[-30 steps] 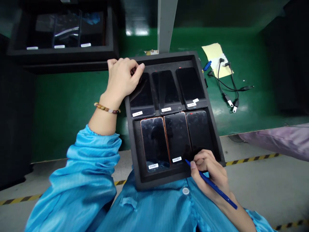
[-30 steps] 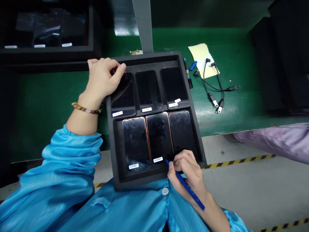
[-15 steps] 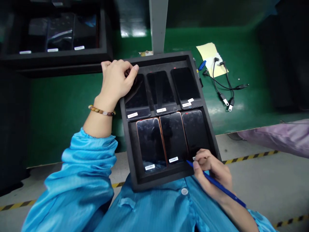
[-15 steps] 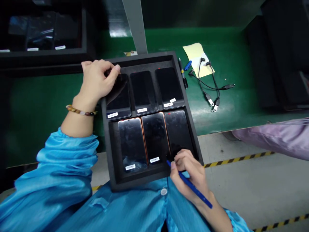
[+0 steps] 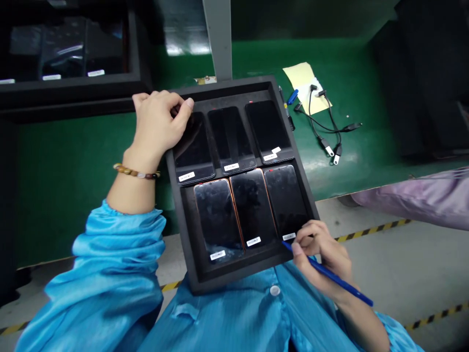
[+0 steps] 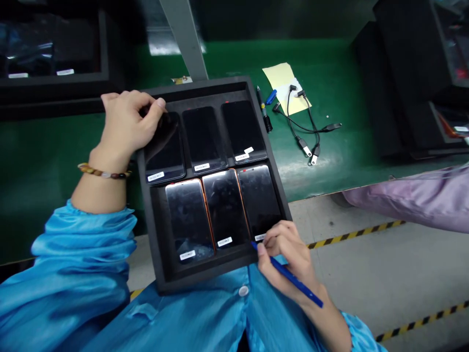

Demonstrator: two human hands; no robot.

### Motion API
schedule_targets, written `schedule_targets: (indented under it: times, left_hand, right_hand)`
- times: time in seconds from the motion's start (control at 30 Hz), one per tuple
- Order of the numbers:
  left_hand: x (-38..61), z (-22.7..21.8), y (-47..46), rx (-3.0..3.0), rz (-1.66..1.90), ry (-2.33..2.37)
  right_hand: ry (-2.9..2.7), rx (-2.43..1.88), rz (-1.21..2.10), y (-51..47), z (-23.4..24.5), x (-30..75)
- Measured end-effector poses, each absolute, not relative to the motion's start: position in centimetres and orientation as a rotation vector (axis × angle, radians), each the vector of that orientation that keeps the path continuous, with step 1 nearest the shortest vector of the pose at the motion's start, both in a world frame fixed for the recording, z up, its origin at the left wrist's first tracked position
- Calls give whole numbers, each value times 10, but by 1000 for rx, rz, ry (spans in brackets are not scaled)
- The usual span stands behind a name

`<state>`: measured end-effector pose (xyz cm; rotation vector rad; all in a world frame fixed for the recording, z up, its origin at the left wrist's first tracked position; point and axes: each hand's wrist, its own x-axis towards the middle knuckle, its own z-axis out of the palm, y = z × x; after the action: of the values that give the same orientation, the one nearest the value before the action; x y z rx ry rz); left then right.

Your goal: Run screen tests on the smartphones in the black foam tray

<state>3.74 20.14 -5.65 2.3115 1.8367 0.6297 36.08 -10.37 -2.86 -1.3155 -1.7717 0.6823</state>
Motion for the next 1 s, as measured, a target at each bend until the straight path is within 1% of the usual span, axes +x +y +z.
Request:
schedule_targets:
  times: [0.2,1.0]
  left_hand:
    - [36,-60,201,2322,632,1824]
    - [36,-57,201,2287,608,1837]
  right_hand:
    - [-1842,-1265,723,-99,-34,335]
    - [-1826,-1308,755,-99,-34,339]
